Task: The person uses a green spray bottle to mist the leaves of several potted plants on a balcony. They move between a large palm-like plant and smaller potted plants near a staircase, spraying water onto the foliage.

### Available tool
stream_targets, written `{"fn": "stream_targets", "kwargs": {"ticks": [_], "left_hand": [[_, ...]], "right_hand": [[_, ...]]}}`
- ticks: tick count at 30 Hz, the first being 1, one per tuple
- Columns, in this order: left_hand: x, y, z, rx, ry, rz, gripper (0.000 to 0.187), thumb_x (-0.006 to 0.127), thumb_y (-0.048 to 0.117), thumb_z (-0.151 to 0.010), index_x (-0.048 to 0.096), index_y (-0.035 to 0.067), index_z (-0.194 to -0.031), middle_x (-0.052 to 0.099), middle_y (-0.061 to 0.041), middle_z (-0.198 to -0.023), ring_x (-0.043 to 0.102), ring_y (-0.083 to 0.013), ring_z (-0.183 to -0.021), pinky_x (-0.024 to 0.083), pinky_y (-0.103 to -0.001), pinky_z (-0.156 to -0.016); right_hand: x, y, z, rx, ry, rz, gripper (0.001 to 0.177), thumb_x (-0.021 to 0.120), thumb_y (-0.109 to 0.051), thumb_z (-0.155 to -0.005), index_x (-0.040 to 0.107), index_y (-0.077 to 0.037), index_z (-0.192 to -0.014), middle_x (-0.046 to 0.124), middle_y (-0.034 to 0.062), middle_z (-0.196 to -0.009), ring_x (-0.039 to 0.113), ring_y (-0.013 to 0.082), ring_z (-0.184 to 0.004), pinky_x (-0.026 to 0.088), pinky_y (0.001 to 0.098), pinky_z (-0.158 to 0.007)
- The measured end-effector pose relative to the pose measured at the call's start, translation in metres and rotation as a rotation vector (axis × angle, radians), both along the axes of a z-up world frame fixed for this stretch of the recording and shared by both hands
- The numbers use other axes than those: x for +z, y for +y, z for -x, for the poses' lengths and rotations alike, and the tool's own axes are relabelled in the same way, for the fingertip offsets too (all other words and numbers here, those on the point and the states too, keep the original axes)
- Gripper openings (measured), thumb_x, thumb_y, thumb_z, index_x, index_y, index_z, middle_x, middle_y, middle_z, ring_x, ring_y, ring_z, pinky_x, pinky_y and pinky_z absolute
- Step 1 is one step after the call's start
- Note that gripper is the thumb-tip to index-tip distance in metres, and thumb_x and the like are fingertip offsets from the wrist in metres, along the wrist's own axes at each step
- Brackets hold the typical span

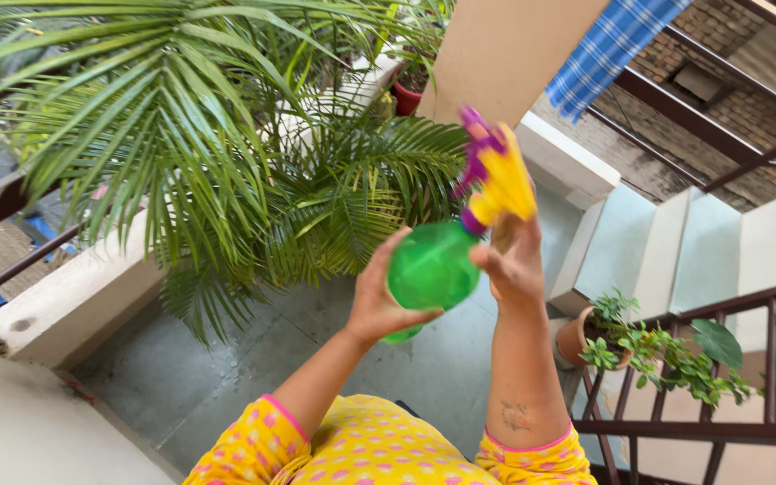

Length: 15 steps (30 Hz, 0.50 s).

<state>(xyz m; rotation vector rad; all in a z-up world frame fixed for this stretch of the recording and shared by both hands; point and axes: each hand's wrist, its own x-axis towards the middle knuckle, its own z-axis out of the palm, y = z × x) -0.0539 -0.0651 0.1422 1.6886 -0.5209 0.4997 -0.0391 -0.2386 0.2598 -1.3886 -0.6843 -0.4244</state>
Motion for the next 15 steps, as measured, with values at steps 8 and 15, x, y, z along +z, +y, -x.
{"fn": "stream_targets", "kwargs": {"ticks": [8,15], "left_hand": [[0.062,0.052,0.016,0.070,0.065,0.207,0.117,0.098,0.029,-0.058,0.040,0.007,-0.158,0.059,-0.013,-0.150,0.060,-0.0252,-0.138,0.047,-0.039,-0.118],[0.095,0.090,0.041,-0.008,0.140,0.042,0.128,0.096,0.036,-0.056,0.030,0.009,-0.162,0.052,-0.014,-0.155,0.053,-0.0275,-0.143,0.040,-0.041,-0.120]], "right_hand": [[-0.150,-0.008,-0.015,0.177,0.120,0.538,0.155,0.099,-0.053,-0.049,0.008,-0.004,-0.164,0.019,0.0166,-0.170,0.016,0.0298,-0.158,0.018,0.0467,-0.127],[-0.147,0.064,0.000,0.125,0.131,0.361,0.096,0.098,-0.025,-0.064,0.051,-0.007,-0.145,0.064,0.0104,-0.139,0.064,0.0241,-0.126,0.052,0.0381,-0.111]]}}
